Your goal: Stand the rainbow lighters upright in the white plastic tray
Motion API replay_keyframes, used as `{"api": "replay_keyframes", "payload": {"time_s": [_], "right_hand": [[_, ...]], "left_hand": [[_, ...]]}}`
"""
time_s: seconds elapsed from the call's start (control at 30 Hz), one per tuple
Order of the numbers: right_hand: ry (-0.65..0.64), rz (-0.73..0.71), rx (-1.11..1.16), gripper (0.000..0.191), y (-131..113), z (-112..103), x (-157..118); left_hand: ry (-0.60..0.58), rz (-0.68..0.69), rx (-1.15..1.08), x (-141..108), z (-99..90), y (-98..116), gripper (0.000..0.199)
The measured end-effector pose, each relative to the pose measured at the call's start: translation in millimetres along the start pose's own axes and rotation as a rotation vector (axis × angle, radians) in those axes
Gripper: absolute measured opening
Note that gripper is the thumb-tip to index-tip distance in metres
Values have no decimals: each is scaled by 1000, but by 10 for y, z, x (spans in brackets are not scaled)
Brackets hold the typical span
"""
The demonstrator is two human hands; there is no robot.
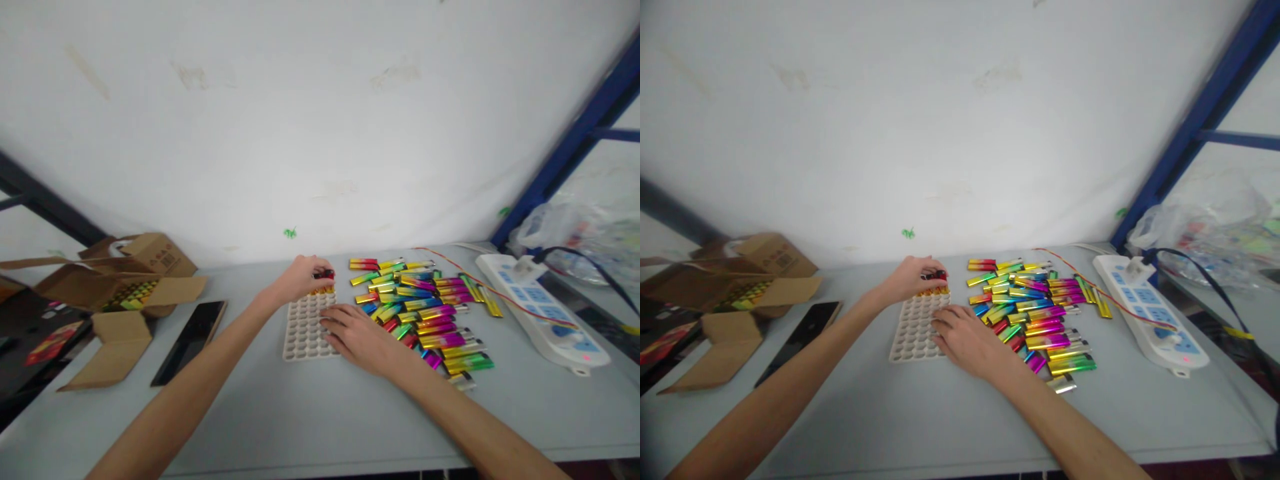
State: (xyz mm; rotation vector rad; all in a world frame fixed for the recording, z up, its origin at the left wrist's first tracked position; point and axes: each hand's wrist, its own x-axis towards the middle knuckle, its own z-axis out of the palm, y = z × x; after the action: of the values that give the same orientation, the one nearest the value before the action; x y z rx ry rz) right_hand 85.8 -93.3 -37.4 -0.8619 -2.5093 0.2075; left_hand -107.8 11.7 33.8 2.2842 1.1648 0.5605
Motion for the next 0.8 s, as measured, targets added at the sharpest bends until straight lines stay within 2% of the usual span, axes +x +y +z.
{"api": "replay_keyframes", "payload": {"time_s": [0.57, 0.7, 0.8], "right_hand": [[-21, 6, -21, 25, -14, -35, 12], [-17, 10, -35, 25, -24, -45, 13], [-12, 12, -47, 26, -29, -47, 12]], "left_hand": [[-137, 29, 74, 113, -18, -13, 10], [-149, 62, 128, 224, -76, 83, 24], [-107, 130, 250, 391, -4, 200, 34]]}}
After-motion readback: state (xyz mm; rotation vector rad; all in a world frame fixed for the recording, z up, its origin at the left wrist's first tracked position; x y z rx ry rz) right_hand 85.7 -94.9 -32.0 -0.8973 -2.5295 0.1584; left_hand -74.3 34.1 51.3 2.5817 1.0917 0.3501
